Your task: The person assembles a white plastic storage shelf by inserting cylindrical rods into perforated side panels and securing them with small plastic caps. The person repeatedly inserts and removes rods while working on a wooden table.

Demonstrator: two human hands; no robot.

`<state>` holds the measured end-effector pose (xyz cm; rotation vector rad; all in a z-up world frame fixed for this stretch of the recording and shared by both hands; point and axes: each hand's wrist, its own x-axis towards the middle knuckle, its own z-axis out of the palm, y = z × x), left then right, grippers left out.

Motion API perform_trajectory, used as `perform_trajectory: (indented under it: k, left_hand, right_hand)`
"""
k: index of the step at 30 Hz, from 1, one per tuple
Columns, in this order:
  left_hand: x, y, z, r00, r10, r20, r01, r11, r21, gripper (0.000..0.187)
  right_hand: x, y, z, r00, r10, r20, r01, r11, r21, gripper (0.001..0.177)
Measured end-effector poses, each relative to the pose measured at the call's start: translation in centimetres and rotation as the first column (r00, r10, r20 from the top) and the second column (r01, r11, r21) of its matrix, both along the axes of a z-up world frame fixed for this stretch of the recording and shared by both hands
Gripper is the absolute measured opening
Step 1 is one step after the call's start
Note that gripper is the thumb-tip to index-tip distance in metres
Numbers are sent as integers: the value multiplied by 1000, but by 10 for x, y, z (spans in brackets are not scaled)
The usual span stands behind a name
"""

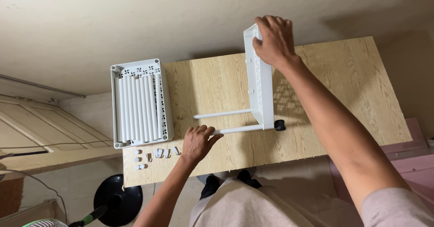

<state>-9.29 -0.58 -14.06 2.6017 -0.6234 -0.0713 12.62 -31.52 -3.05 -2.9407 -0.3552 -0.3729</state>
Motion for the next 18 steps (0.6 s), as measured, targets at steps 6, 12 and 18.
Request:
perform_trajectory:
  k: [6,12,18]
  left_hand:
    - [2,-2,14,996,-11,87,17,997,-75,41]
    - [4,-3,23,999,-28,28,30,996,-82,41]
    - [7,-5,26,998,-32,-60,29,998,-52,43]
  right_hand:
    - [25,-7,-45,996,89,-8,-89,996,18,51]
    - [33,-10,-90,979,87,-184,-80,996,43,57]
    - [17,-8,-93,972,61,-227,-51,998,47,62]
